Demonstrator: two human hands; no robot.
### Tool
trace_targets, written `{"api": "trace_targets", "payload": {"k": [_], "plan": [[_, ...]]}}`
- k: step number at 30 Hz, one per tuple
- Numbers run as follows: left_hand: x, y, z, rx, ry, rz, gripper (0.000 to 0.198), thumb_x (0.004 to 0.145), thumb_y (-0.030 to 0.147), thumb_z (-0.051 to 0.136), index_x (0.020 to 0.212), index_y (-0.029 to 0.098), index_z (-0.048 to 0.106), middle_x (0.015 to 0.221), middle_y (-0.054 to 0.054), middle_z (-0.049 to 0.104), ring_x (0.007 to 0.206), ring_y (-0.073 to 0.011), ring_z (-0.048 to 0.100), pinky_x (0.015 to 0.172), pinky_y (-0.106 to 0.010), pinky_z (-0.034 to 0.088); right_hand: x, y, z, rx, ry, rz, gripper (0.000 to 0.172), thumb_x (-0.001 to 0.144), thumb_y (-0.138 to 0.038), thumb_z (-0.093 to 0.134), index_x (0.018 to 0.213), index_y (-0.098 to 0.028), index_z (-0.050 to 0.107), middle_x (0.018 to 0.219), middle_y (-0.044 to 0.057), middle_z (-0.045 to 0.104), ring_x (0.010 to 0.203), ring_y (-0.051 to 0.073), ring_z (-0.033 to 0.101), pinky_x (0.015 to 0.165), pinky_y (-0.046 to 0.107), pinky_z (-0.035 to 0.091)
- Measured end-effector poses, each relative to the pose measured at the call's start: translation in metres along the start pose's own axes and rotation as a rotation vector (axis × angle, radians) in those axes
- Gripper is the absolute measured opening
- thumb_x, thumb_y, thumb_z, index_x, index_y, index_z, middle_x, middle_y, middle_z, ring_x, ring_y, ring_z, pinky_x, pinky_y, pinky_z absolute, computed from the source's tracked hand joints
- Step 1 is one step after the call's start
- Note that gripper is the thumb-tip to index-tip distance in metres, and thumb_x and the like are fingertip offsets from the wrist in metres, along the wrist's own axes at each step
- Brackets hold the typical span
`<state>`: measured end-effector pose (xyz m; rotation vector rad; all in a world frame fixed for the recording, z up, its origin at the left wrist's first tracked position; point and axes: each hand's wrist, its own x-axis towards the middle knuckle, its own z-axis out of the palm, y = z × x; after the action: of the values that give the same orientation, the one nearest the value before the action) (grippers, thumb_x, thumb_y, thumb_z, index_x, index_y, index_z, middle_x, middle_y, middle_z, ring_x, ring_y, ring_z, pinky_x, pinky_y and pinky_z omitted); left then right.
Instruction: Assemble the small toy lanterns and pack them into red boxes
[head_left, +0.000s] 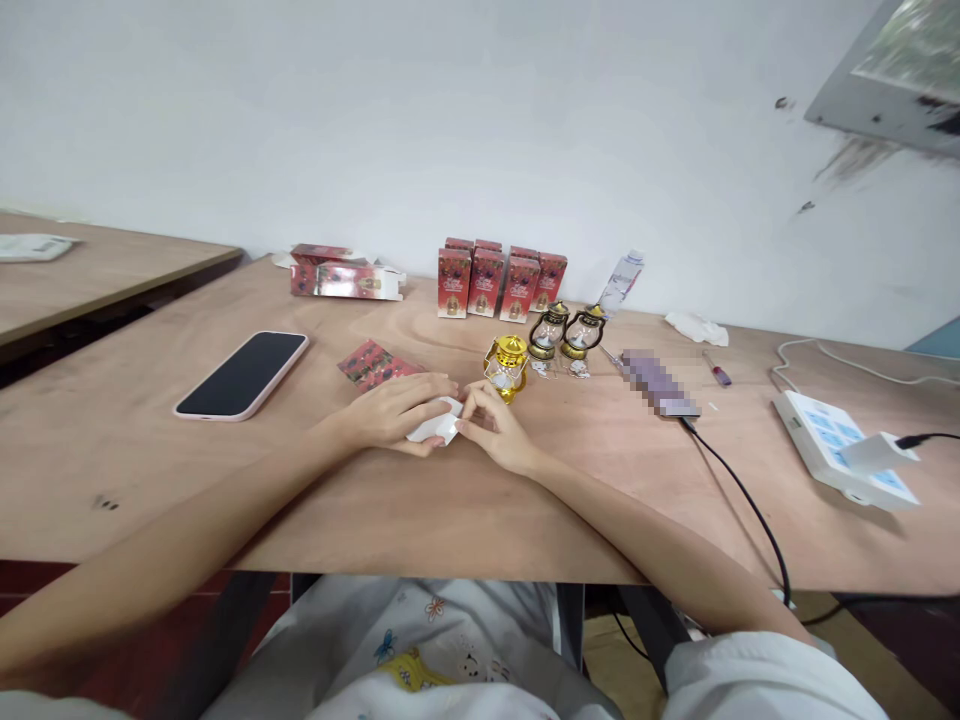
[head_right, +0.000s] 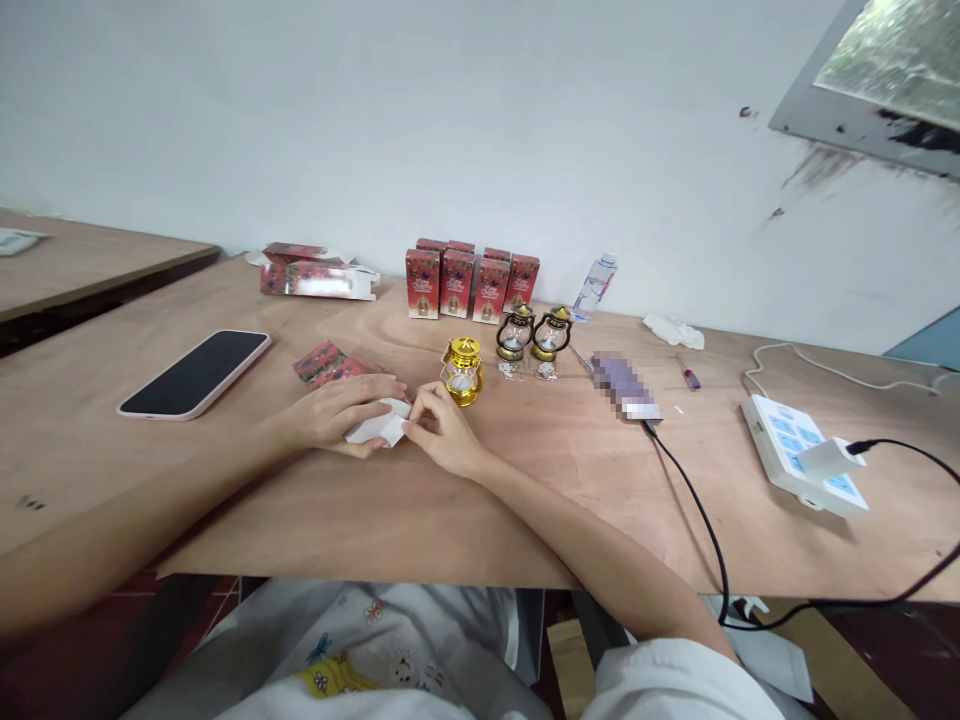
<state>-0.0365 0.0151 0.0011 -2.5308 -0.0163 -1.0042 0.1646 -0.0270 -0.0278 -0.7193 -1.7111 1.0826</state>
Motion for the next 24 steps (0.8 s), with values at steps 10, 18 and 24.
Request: {"api": "trace_targets", "payload": {"k": [10, 18, 24], "plan": [[0.003, -0.003, -0.003, 0.017, -0.027, 0.032, 0.038, 0.083, 0.032, 0.060, 0.112, 0.013, 0.047, 0.102, -0.018, 0.067, 0.105, -0.0264, 0.065, 0.083, -0.038, 0.058, 0.002, 0.004, 0.002, -0.013, 0.018, 0.029, 0.031, 0.076, -0.039, 0.068, 0.066, -0.021, 0.046, 0.090, 0.001, 0.040, 0.088, 0.016, 0.047, 0.078, 0.031, 0.044], [0.009, 0.001, -0.007, 0.121, -0.008, 0.117, 0.025, 0.086, 0.030, 0.054, 0.104, 0.013, 0.049, 0.094, -0.015, 0.067, 0.095, -0.0247, 0.067, 0.079, -0.036, 0.059, 0.002, 0.001, 0.003, -0.044, 0.022, 0.105, 0.035, 0.073, -0.047, 0.070, 0.067, -0.021, 0.048, 0.090, 0.000, 0.041, 0.085, 0.015, 0.047, 0.076, 0.030, 0.045], [0.010, 0.002, -0.007, 0.126, -0.010, 0.063, 0.024, 0.085, 0.029, 0.054, 0.103, 0.014, 0.047, 0.094, -0.016, 0.066, 0.093, -0.0237, 0.067, 0.077, -0.035, 0.059, 0.002, 0.002, 0.003, -0.019, 0.055, 0.103, 0.039, 0.073, -0.055, 0.069, 0.070, -0.021, 0.050, 0.091, 0.000, 0.041, 0.086, 0.014, 0.049, 0.079, 0.030, 0.047]]}}
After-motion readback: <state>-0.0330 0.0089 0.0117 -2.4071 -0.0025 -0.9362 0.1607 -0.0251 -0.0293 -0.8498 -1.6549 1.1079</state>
